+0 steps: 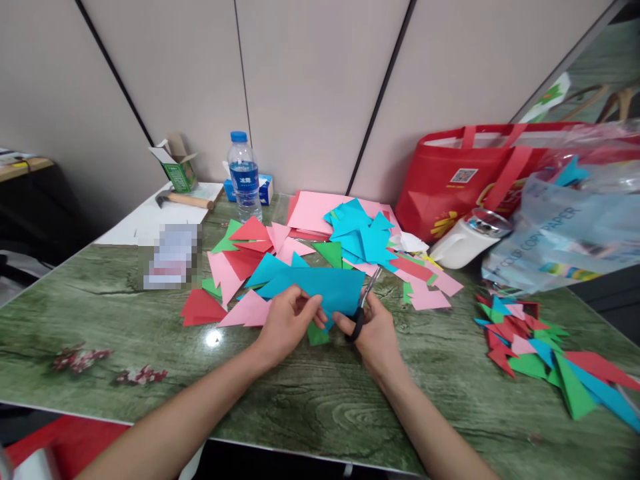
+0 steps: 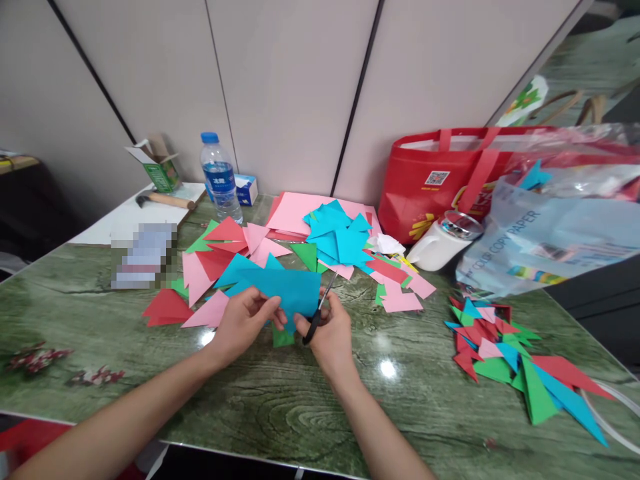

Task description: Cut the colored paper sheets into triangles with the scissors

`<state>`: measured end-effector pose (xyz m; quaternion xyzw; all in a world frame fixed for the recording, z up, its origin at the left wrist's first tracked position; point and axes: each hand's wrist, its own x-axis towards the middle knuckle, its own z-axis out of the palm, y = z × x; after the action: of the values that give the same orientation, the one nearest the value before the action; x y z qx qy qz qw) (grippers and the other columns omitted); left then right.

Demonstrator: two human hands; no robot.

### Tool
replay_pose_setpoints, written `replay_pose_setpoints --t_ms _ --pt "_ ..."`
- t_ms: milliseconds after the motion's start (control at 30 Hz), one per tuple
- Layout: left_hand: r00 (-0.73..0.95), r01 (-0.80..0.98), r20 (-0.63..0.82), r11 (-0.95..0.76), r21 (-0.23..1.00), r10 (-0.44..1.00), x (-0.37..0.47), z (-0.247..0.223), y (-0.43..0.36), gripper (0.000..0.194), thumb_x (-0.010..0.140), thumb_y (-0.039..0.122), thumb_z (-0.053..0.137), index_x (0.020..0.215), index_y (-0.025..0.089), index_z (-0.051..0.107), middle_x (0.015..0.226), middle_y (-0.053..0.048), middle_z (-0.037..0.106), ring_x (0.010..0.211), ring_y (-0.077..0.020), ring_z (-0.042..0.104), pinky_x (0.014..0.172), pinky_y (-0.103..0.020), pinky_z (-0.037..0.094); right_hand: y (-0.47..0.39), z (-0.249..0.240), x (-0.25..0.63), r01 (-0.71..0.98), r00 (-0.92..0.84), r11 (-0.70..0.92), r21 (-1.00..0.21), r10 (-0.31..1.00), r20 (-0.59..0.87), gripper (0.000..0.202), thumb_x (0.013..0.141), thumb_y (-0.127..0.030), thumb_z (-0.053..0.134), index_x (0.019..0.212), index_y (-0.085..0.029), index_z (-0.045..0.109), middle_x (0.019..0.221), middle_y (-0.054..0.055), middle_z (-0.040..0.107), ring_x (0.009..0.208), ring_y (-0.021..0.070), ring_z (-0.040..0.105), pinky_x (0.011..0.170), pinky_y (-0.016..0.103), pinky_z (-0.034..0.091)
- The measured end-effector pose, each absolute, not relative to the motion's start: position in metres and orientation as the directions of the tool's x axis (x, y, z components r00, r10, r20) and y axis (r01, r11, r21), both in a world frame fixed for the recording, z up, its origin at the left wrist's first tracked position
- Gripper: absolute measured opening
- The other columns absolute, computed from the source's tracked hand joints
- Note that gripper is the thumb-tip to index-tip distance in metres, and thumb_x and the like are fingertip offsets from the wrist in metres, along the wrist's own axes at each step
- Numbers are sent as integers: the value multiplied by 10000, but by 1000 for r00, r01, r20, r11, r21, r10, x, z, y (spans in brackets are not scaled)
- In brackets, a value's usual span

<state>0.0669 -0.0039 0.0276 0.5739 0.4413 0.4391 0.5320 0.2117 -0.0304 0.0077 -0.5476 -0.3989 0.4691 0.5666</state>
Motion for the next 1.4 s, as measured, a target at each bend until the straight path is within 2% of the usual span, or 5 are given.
replay_pose_setpoints --t_ms 133,333,433,900,1400 --pt "34 -102 107 -103 989 994 58 37 7 231 789 311 595 677 180 440 574 -4 669 472 -148 632 504 -264 501 -29 8 216 -110 195 -69 -992 977 -89 500 563 -296 773 968 -192 500 669 -19 640 612 142 574 570 251 443" --pt "-70 -225 107 -120 967 992 53 42 13 234 769 295 618 667 168 451 542 -4 657 449 -147 625 451 -249 493 -40 16 203 -54 -280 -166 -985 949 -145 451 613 -394 766 927 -173 530 670 -10 610 593 123 538 571 250 408" --pt "-92 -219 95 -113 969 991 56 44 10 225 774 277 612 660 162 456 533 -3 654 422 -129 609 420 -225 473 -45 18 199 -50 -377 -187 -981 913 -154 451 635 -430 752 917 -176 510 695 -4 602 607 121 526 578 250 398" --pt "3 -147 110 -108 983 994 58 37 3 250 791 294 608 672 178 421 551 -10 670 465 -156 642 472 -258 512 -45 24 201 -44 -402 -202 -978 900 -167 505 657 -562 685 909 -163 504 695 1 560 598 130 521 594 274 373" --pt "15 -148 55 -52 988 998 60 41 0 262 770 332 622 674 192 423 563 -22 686 499 -195 666 495 -288 524 -45 21 200 -18 -367 -187 -982 915 -167 500 643 -565 692 897 -173 515 703 -2 565 587 118 501 578 257 375"
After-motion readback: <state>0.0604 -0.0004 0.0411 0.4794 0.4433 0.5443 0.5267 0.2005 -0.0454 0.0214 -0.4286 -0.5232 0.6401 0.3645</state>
